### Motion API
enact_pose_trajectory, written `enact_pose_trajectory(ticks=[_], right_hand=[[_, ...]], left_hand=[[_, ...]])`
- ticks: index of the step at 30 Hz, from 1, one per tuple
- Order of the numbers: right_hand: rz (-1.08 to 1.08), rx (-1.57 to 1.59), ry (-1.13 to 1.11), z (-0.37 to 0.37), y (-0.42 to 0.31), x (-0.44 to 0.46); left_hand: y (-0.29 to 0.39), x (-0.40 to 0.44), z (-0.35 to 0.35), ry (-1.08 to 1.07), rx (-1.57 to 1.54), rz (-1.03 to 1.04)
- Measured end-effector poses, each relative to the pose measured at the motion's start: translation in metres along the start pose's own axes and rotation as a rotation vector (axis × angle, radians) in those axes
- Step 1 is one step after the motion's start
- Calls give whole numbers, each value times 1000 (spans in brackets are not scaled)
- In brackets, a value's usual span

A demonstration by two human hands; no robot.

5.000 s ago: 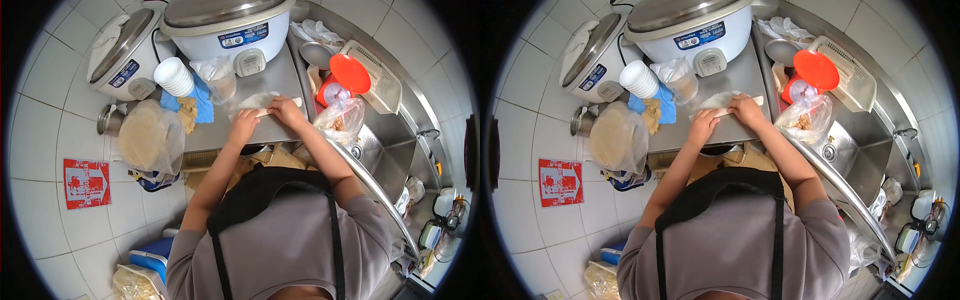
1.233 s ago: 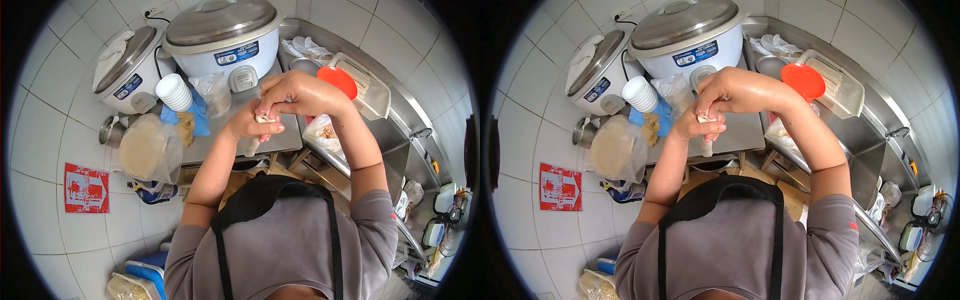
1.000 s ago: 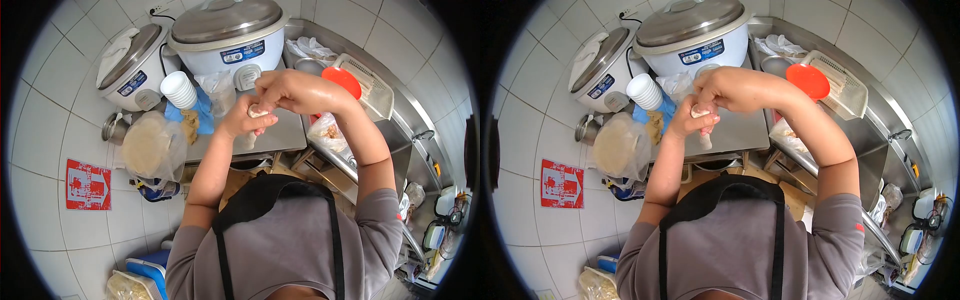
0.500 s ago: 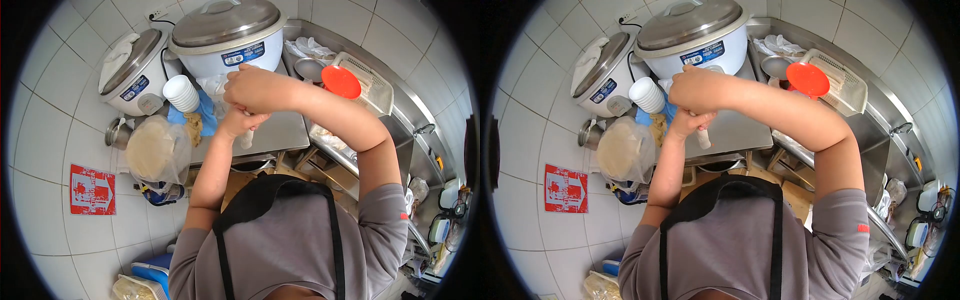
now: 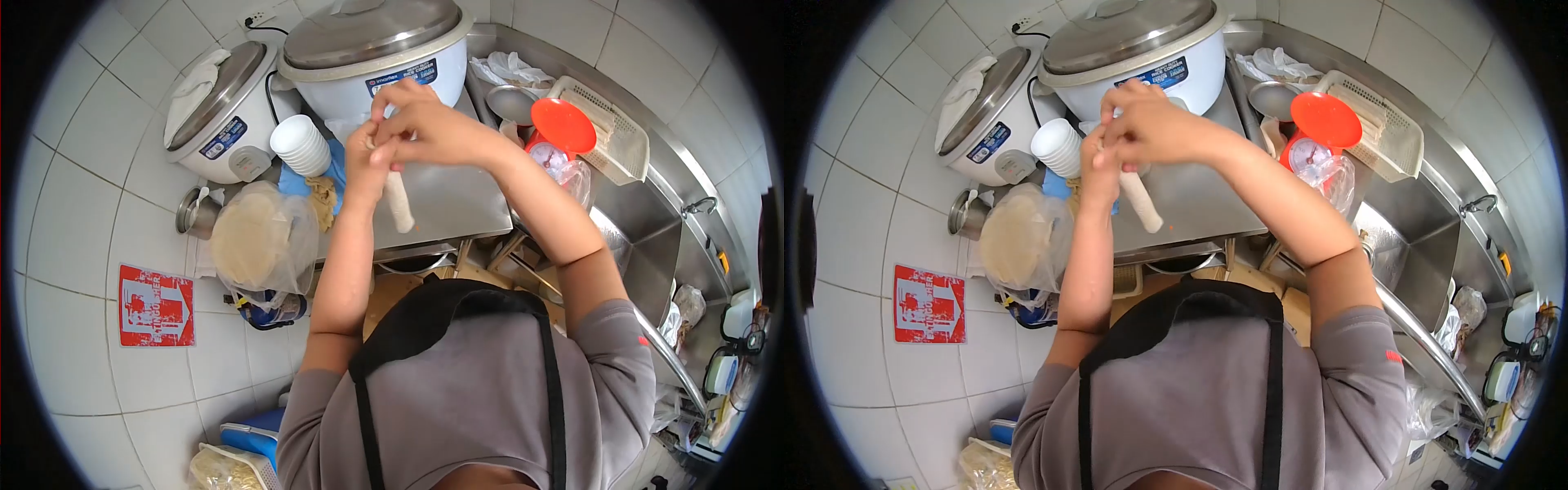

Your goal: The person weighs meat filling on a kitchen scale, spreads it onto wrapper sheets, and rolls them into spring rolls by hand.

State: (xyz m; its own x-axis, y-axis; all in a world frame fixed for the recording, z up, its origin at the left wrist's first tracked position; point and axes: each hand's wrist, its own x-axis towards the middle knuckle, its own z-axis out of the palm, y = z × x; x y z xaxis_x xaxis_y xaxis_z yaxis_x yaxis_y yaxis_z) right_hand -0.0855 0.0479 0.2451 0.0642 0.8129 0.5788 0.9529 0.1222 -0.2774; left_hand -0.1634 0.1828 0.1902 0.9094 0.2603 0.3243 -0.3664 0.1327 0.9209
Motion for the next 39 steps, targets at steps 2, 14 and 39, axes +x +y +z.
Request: enact_pose_trajectory(ticks=[2, 14, 39], right_hand=[[207, 648, 255, 13, 27, -8], [328, 175, -278, 21, 54, -57], [0, -155, 461, 10, -24, -48]], left_hand=[[4, 7, -7, -99, -191, -30], [11, -20, -31, 124, -759, -184], [-6, -21, 28, -18, 98, 42]])
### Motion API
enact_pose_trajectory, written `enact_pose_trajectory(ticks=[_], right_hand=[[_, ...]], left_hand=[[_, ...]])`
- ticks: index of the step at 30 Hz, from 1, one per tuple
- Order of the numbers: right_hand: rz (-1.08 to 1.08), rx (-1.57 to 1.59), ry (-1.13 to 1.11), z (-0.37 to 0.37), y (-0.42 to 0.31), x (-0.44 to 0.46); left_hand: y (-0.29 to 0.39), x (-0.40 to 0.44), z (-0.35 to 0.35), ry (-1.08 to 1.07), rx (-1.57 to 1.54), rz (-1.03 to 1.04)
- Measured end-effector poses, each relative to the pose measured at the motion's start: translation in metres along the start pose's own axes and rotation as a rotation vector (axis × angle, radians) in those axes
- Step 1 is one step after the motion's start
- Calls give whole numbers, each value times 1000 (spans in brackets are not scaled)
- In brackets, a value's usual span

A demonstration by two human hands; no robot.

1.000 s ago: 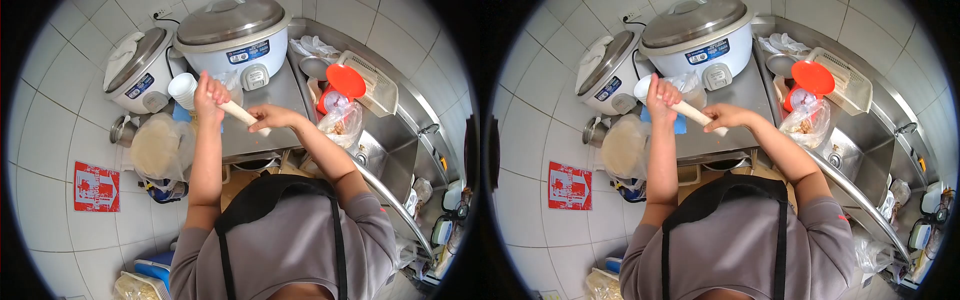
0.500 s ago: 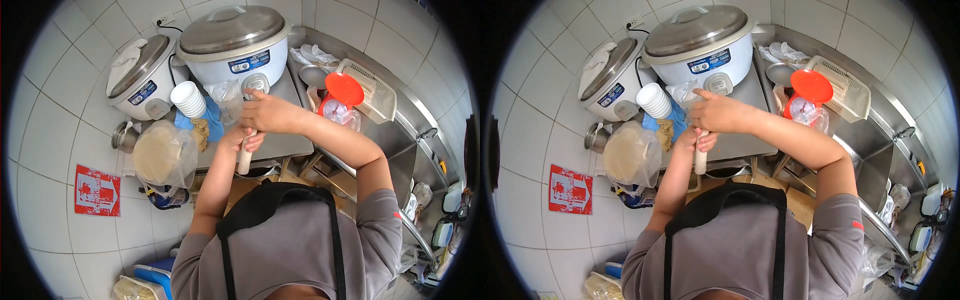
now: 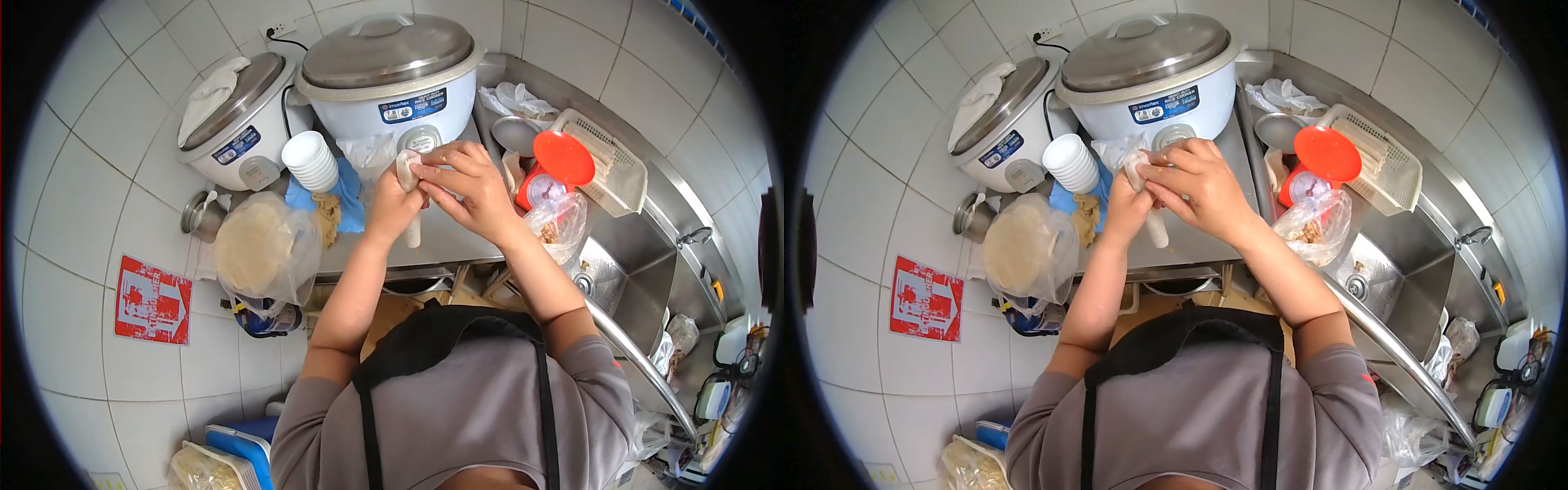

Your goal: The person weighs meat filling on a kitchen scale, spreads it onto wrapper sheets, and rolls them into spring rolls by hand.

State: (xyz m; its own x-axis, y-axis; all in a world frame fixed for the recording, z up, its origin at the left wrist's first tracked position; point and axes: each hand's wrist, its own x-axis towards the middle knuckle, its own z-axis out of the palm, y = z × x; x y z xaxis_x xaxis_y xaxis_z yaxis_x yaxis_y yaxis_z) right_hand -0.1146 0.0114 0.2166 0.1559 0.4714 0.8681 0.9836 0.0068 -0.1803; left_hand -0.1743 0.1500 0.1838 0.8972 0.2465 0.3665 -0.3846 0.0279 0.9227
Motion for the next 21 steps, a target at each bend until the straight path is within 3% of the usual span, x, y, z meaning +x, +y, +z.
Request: enact_pose_trajectory(ticks=[5, 9, 11, 14, 18, 21], right_hand=[[43, 8, -70, 0, -10, 3], [-42, -74, -207, -5, -7, 7], [-26, 111, -365, -18, 3, 12], [47, 435, -512, -31, 16, 32], [8, 639, -695, -27, 21, 41], [-13, 620, -796, -29, 17, 45]], left_hand=[[0, -1, 9, 79, 251, 199], [-10, -5, 2, 47, 232, 120], [-6, -11, 3, -10, 111, -15], [16, -11, -6, -328, -178, -192], [21, -12, -3, -575, -171, -432], [6, -6, -10, -730, -150, -367]])
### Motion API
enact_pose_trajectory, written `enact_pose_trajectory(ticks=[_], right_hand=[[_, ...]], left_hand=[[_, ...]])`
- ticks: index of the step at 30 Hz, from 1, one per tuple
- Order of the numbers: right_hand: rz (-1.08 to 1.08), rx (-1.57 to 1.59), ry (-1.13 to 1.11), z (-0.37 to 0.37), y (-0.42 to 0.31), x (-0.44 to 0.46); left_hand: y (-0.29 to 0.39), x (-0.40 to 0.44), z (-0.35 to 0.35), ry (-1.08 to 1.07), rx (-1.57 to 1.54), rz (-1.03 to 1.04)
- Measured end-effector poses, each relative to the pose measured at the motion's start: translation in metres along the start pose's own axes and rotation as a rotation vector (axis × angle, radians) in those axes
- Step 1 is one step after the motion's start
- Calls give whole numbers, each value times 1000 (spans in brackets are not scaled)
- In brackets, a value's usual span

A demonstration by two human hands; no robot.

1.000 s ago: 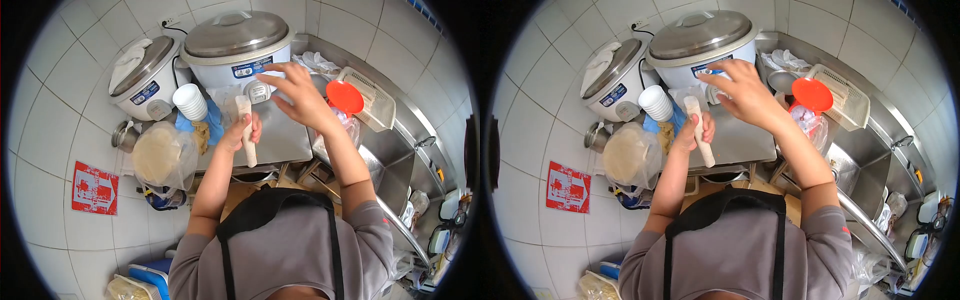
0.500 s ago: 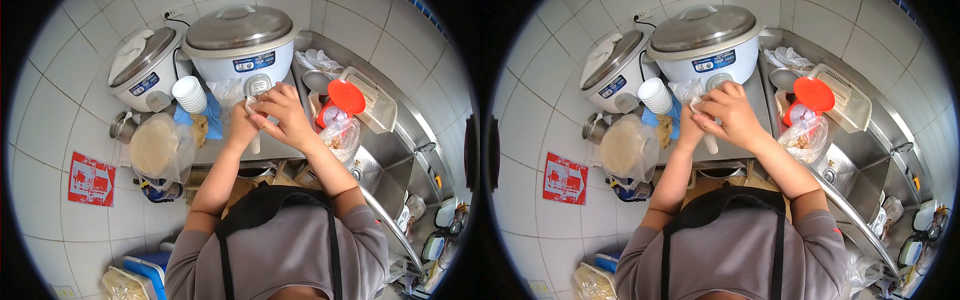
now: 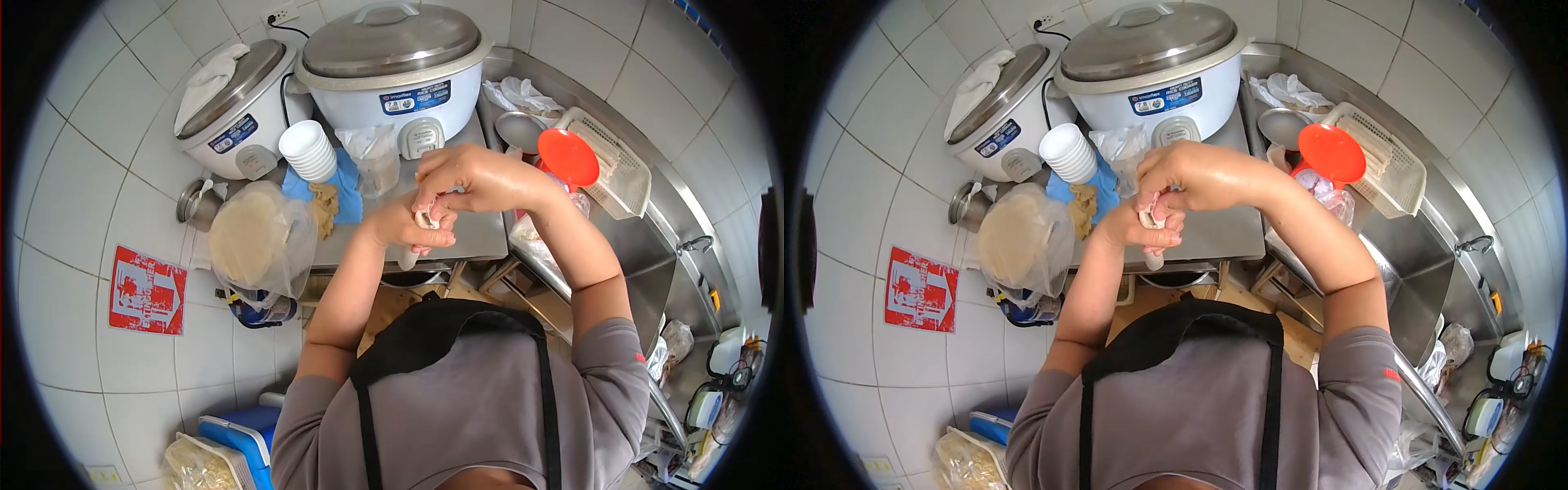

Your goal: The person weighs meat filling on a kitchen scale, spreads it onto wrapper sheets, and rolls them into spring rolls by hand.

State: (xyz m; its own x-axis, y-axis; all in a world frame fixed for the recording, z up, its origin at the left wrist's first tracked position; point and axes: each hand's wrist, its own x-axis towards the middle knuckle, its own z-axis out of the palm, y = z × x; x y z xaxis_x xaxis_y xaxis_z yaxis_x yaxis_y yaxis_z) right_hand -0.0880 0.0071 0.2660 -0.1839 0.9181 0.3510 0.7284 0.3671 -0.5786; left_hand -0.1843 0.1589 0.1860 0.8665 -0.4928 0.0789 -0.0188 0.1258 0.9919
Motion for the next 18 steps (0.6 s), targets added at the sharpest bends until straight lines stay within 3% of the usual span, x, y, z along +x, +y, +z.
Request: enact_pose_trajectory(ticks=[8, 12, 18], right_hand=[[-52, 5, -123, -1, 6, 0], [107, 26, -239, -2, 14, 7], [304, -88, -313, -1, 17, 20]], left_hand=[[-9, 6, -7, -169, -136, -3], [-24, 15, -14, -284, -115, 82], [-21, 20, -12, -148, -91, 59]])
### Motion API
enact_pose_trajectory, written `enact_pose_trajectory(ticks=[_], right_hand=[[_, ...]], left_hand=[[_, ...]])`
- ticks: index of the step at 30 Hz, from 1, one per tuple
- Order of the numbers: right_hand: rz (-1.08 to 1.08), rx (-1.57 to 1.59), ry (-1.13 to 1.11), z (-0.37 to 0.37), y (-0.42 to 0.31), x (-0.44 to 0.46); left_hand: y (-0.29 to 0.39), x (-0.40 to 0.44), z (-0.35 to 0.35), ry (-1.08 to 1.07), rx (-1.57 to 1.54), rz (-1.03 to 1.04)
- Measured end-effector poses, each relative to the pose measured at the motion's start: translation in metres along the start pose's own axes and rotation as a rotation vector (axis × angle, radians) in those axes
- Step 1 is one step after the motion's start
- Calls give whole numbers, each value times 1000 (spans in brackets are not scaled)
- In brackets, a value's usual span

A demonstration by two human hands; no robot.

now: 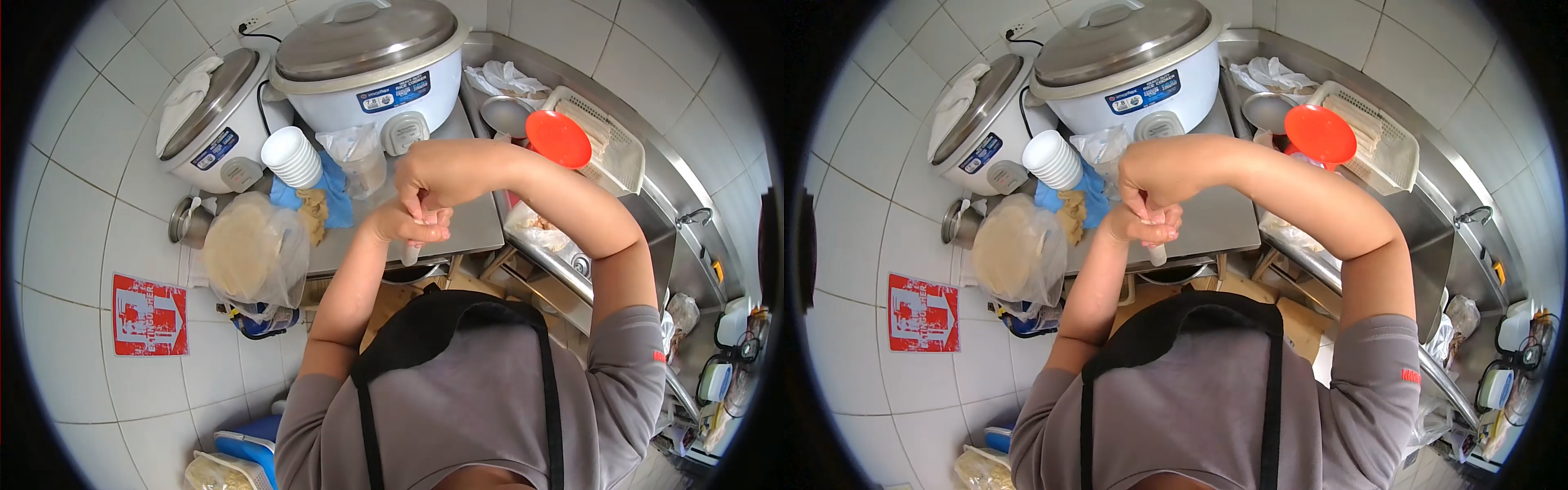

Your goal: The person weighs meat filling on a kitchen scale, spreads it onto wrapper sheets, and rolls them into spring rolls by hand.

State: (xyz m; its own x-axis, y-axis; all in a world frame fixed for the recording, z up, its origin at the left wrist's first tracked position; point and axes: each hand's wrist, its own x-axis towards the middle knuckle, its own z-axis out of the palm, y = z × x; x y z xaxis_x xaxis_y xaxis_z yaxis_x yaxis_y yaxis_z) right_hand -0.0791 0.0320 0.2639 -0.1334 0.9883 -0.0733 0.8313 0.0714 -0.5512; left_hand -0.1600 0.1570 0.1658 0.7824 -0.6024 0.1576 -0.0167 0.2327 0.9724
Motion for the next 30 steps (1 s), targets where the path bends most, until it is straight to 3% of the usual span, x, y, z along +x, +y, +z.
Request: enact_pose_trajectory(ticks=[5, 8, 11, 14, 18, 21, 24, 25, 28, 29, 30], right_hand=[[148, -195, 139, 4, 2, 10], [-11, -476, 358, 19, 7, 17], [113, -392, 585, 24, 8, 14], [-48, -237, 719, 19, 12, 1], [-12, -259, 800, 30, 3, 0], [-37, -277, 863, 36, 8, 7], [-37, -376, 841, 39, 26, 17], [13, -332, 761, 36, 32, 15], [-164, 549, 971, 51, 81, 22], [-71, 595, 1044, 57, 84, 17], [-9, 649, 916, 72, 87, 14]], left_hand=[[-5, -2, -4, 182, 8, 5], [-19, -4, -15, 307, 89, 65], [-12, -3, -21, 519, 119, 162], [16, 3, -12, 708, 162, 241], [10, 8, -20, 806, 343, 436], [4, 8, -25, 890, 513, 418], [1, 4, -28, 883, 361, 264], [2, 5, -28, 875, 281, 291], [6, 7, -36, 811, 35, 377], [5, 3, -41, 773, -57, 413], [4, 1, -44, 737, -148, 451]])
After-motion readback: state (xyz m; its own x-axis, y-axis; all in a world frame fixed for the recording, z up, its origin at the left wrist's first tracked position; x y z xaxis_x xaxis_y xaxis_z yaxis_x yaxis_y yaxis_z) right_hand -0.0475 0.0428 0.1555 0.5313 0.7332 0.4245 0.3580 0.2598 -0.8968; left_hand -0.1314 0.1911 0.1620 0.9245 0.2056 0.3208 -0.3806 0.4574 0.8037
